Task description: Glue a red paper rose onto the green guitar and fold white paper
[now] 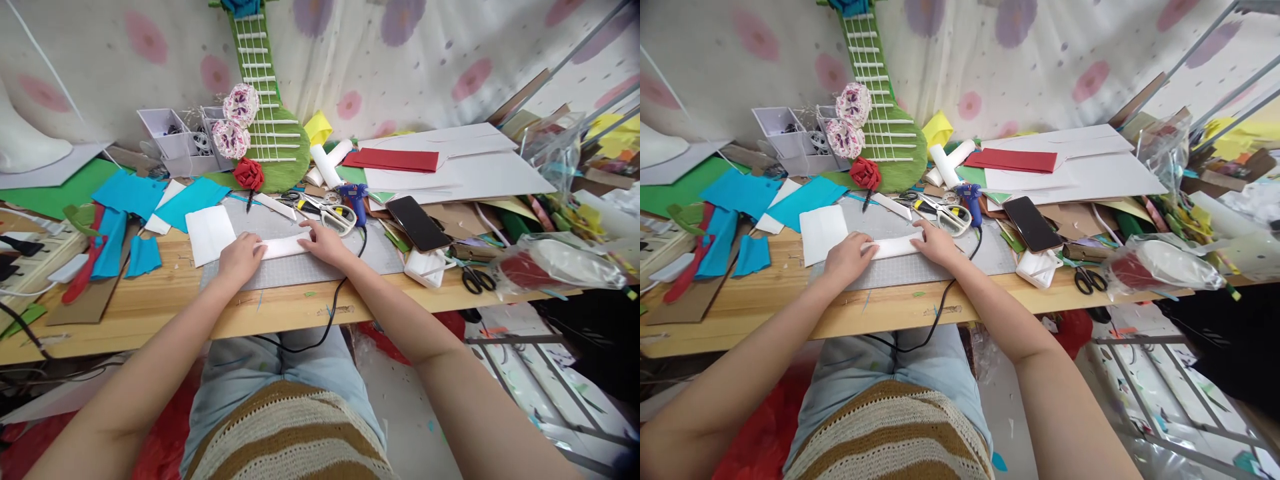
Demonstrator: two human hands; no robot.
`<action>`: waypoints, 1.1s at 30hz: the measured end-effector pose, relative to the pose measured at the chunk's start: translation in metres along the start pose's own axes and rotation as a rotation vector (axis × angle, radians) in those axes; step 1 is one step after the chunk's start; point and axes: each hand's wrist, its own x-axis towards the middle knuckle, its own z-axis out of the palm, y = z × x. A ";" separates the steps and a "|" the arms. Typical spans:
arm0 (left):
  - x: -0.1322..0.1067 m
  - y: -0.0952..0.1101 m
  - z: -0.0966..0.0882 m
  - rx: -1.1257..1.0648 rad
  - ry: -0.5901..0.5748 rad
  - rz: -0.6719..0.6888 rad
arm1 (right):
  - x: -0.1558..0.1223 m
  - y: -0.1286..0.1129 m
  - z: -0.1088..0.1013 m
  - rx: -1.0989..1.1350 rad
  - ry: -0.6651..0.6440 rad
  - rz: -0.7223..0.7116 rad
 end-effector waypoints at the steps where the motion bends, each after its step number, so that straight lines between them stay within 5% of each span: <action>1: -0.001 0.001 0.002 0.000 0.053 0.002 | 0.000 0.000 0.002 -0.017 0.008 0.004; 6: -0.004 0.017 0.000 0.003 0.227 0.132 | -0.001 -0.001 0.007 -0.085 0.042 -0.012; 12: -0.010 0.026 0.007 -0.036 -0.130 0.504 | -0.003 -0.002 0.009 -0.139 0.043 -0.062; 18: -0.013 0.020 0.014 0.001 -0.311 0.475 | -0.003 -0.003 0.010 -0.178 0.042 -0.062; 33: -0.016 0.021 0.014 0.044 -0.299 0.454 | -0.003 -0.007 0.012 -0.201 0.046 -0.069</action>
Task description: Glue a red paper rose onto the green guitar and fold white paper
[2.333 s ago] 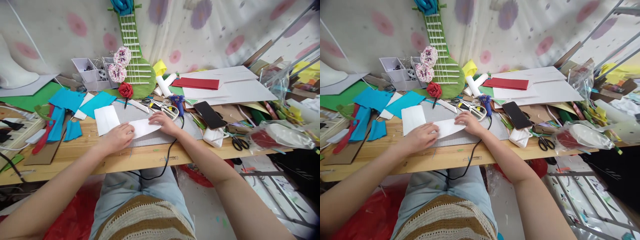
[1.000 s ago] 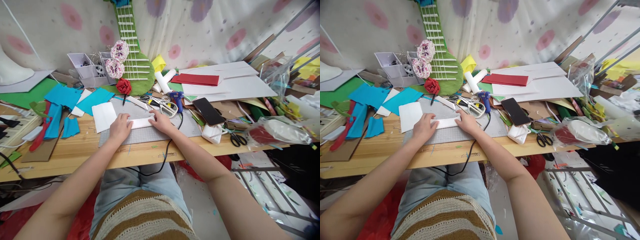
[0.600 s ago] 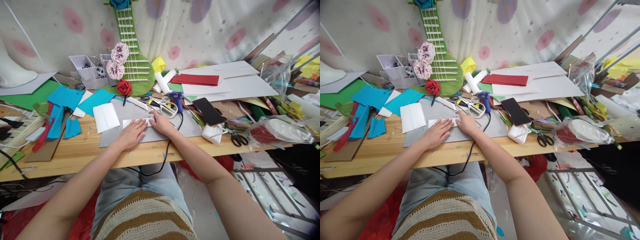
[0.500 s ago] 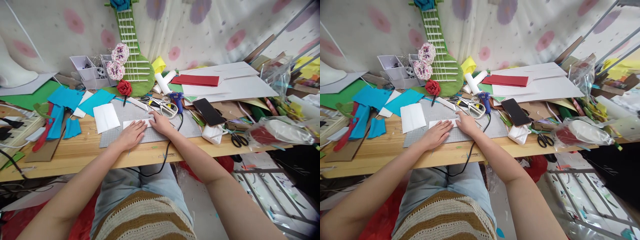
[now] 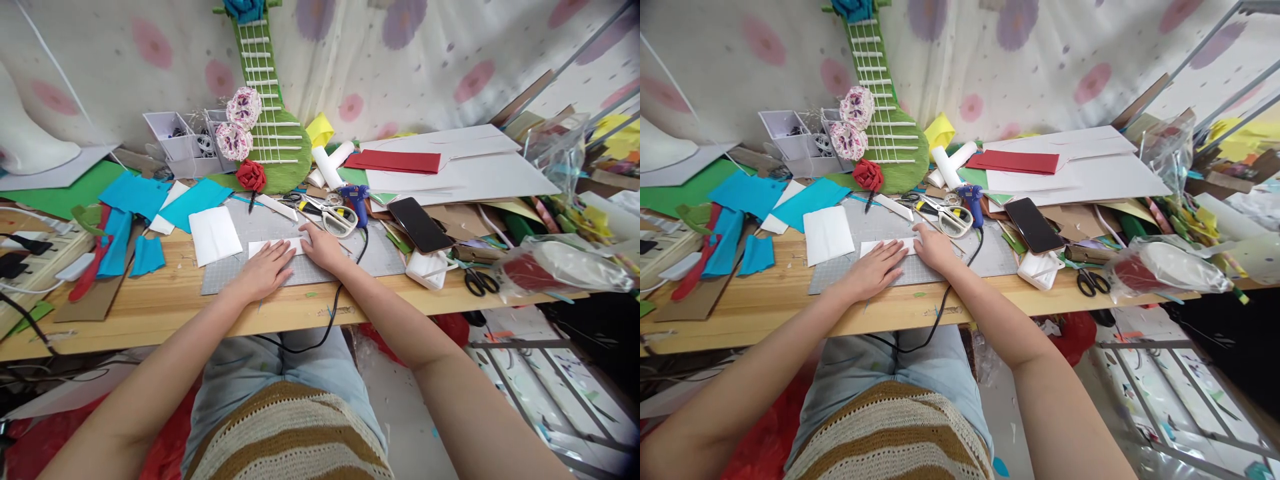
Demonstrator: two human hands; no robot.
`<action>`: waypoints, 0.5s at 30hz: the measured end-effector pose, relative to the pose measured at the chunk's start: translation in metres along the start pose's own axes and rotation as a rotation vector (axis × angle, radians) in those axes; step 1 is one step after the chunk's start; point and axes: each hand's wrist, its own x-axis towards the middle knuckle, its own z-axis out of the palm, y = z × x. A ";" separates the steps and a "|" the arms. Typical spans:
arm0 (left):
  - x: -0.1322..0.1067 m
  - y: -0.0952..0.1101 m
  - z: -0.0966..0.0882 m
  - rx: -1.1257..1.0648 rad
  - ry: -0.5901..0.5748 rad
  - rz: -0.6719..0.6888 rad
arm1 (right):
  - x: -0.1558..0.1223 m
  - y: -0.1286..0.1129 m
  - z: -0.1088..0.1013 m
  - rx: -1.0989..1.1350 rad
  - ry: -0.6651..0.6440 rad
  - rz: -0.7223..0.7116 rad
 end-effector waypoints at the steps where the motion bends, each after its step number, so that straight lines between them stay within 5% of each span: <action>1: 0.000 0.000 0.000 0.001 -0.003 0.000 | 0.000 0.000 0.000 -0.002 0.003 0.003; 15: -0.001 0.000 0.002 -0.015 0.023 -0.041 | -0.006 -0.007 0.006 -0.109 0.056 0.047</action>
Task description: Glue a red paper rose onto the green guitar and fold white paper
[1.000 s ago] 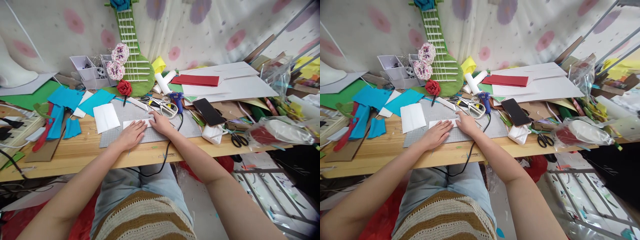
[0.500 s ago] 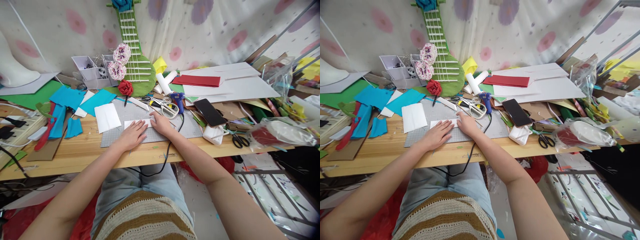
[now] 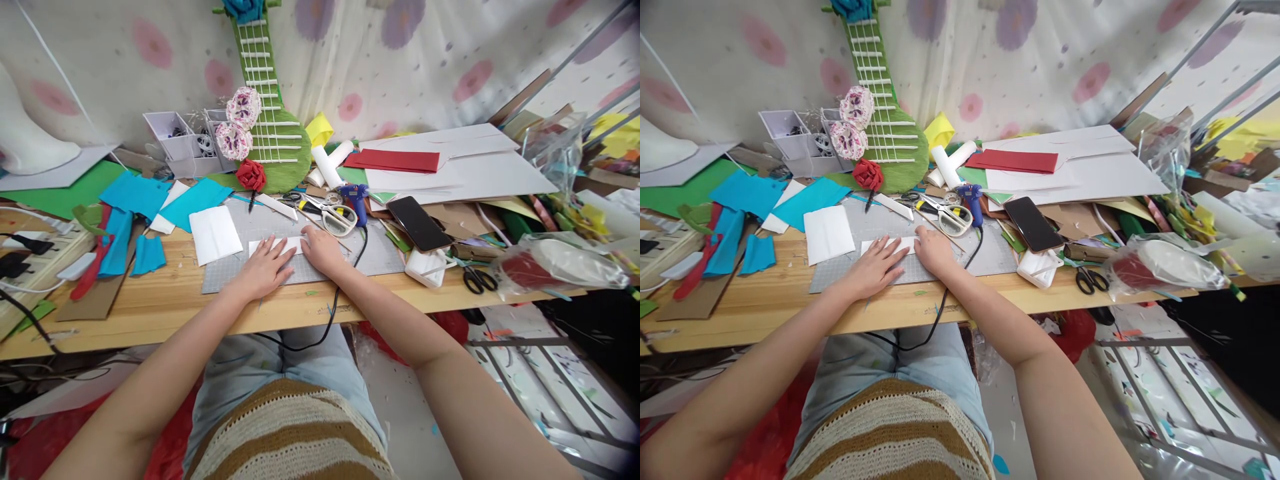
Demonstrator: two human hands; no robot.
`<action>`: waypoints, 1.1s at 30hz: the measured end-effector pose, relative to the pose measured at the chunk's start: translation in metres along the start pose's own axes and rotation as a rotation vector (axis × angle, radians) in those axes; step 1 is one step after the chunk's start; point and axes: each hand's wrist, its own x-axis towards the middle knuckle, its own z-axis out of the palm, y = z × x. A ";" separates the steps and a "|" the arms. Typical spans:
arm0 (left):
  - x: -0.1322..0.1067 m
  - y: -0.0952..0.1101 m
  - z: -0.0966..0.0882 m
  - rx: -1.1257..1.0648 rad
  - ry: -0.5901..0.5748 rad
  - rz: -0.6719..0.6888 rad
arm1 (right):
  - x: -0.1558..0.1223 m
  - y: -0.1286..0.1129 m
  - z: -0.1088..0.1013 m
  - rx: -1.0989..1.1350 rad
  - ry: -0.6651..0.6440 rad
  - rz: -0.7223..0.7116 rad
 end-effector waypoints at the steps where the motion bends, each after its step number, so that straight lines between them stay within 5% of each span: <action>1: 0.000 0.000 0.000 0.010 -0.003 -0.009 | 0.000 0.000 0.001 -0.017 0.005 0.004; 16: -0.001 0.002 -0.003 0.019 -0.070 -0.023 | -0.002 -0.001 -0.005 -0.035 -0.012 0.166; 23: 0.002 0.002 -0.006 0.011 -0.143 -0.045 | -0.006 0.006 0.007 0.015 0.173 -0.233; 33: -0.008 -0.005 -0.015 -0.003 -0.169 -0.057 | -0.005 0.006 0.005 0.000 0.096 -0.234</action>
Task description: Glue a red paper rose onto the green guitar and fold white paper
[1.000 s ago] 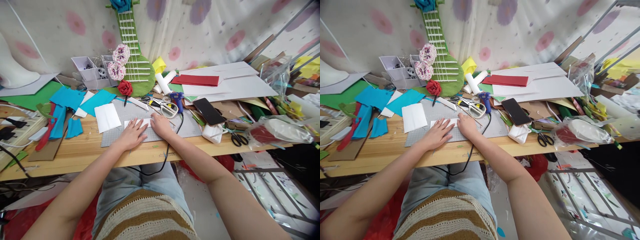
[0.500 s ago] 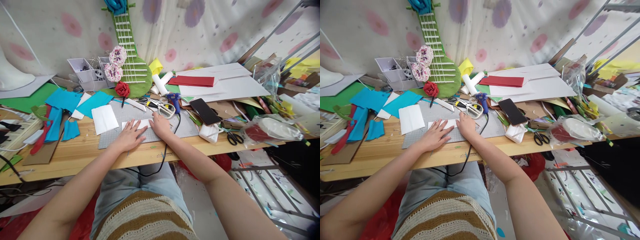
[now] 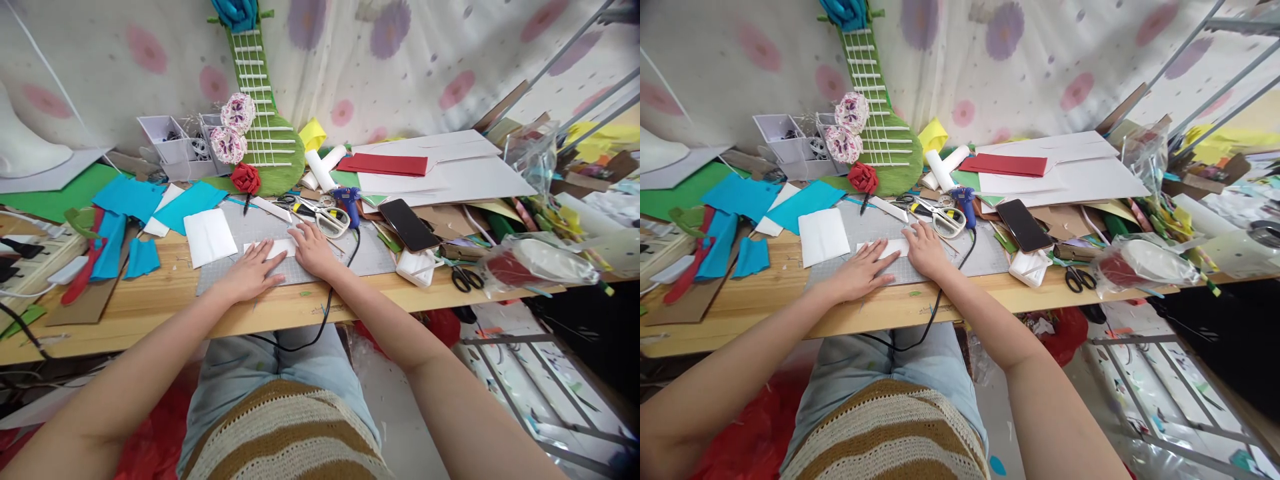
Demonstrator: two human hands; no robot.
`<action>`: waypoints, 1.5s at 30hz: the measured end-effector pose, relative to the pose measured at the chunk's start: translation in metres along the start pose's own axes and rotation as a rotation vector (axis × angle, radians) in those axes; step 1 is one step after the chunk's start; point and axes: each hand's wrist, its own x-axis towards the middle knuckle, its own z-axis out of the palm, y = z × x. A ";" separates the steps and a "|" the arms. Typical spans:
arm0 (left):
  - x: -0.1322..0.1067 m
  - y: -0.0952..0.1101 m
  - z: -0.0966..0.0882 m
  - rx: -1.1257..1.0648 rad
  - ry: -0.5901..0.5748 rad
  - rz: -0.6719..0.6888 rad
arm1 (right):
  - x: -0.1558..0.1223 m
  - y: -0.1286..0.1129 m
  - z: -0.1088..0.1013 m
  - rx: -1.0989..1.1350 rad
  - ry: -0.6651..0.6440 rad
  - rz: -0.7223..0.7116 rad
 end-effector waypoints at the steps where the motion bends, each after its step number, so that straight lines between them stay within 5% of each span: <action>1: -0.003 -0.002 0.000 0.001 0.004 -0.013 | 0.000 -0.001 -0.001 -0.006 -0.002 0.002; 8: -0.031 -0.014 -0.009 0.087 -0.010 -0.179 | -0.001 0.001 0.001 -0.038 -0.009 0.016; 17: -0.048 -0.025 -0.017 0.161 -0.033 -0.203 | -0.008 0.013 -0.005 -0.062 -0.007 0.059; 29: -0.052 -0.055 -0.023 0.115 -0.021 -0.068 | -0.007 0.014 -0.004 0.011 0.029 0.037; 32: -0.043 -0.059 -0.042 0.025 0.138 -0.052 | -0.005 0.013 -0.003 0.039 0.050 -0.024; 35: -0.026 -0.052 -0.067 -0.148 0.417 -0.211 | -0.004 0.013 -0.002 0.063 0.057 -0.104; 37: -0.010 -0.047 -0.077 -0.251 0.458 -0.295 | -0.003 0.012 -0.001 0.078 0.060 -0.126; 45: 0.056 -0.036 -0.055 -0.366 -0.107 -0.273 | -0.004 0.019 -0.002 0.137 0.109 -0.037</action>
